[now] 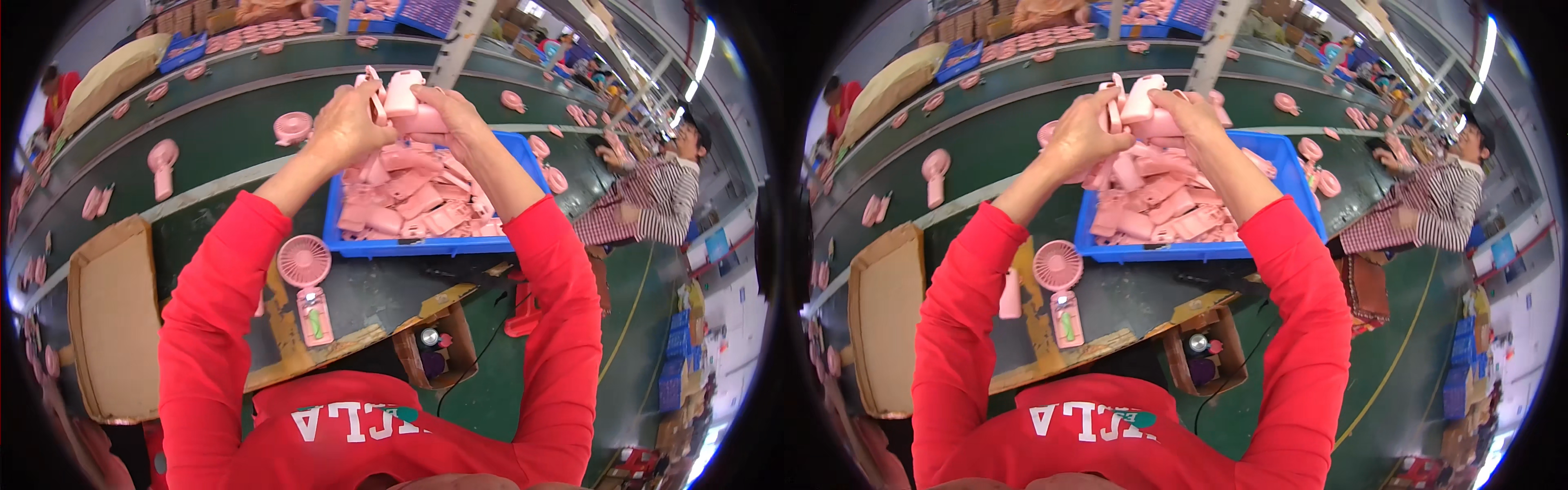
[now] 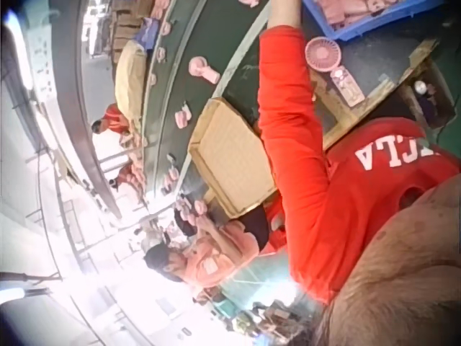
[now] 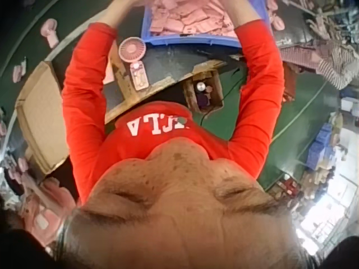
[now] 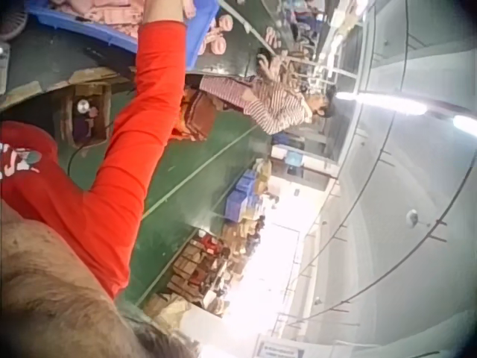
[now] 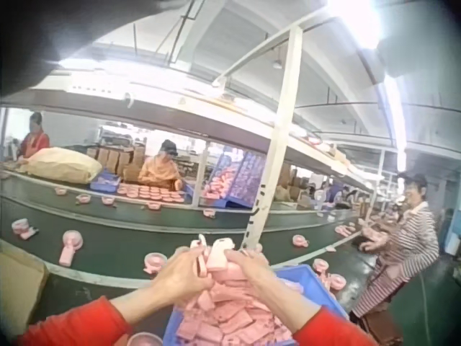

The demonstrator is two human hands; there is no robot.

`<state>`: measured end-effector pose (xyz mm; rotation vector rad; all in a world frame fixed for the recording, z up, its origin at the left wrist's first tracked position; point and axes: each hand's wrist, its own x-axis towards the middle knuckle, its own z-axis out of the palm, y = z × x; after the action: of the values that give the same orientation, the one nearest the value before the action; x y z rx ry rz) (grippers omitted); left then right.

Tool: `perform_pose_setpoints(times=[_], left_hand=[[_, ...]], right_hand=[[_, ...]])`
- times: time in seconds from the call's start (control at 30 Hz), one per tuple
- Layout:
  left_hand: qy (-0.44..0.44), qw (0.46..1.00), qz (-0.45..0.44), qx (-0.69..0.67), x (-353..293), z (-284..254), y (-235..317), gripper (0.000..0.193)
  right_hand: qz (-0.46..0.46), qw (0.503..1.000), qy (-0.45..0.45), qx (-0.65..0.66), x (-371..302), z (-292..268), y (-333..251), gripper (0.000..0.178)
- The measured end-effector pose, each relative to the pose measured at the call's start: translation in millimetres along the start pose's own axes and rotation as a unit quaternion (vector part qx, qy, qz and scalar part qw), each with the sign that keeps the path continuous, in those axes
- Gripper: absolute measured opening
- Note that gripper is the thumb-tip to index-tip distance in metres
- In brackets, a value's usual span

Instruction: The person assembles handheld portable fans by fitting the internal components into the fan body, snapping the handle casing closed, and placing the assembled fans onto the conveyor belt.

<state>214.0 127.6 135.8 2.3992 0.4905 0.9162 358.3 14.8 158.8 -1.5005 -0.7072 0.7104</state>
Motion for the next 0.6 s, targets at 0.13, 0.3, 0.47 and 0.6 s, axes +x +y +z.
perform_pose_setpoints(times=[0.13, 0.3, 0.47, 0.6], left_hand=[[0.055, 0.995, -0.052, 0.066, -49.1, -91.9, -30.2, 0.070], [0.120, 0.974, -0.122, 0.146, -132.7, -202.0, -62.8, 0.070], [0.151, 0.943, -0.196, 0.223, -231.0, -288.6, -94.9, 0.067], [0.180, 0.901, -0.277, 0.281, -315.5, -325.8, -141.9, 0.067]], right_hand=[[-0.024, 0.994, -0.101, 0.025, -1.1, 101.3, -11.6, 0.047], [-0.020, 0.963, -0.263, 0.047, -22.5, 238.7, -19.8, 0.046], [0.020, 0.905, -0.413, 0.098, -61.7, 368.6, -5.9, 0.049], [0.049, 0.855, -0.516, 0.028, -73.4, 413.0, -1.3, 0.072]])
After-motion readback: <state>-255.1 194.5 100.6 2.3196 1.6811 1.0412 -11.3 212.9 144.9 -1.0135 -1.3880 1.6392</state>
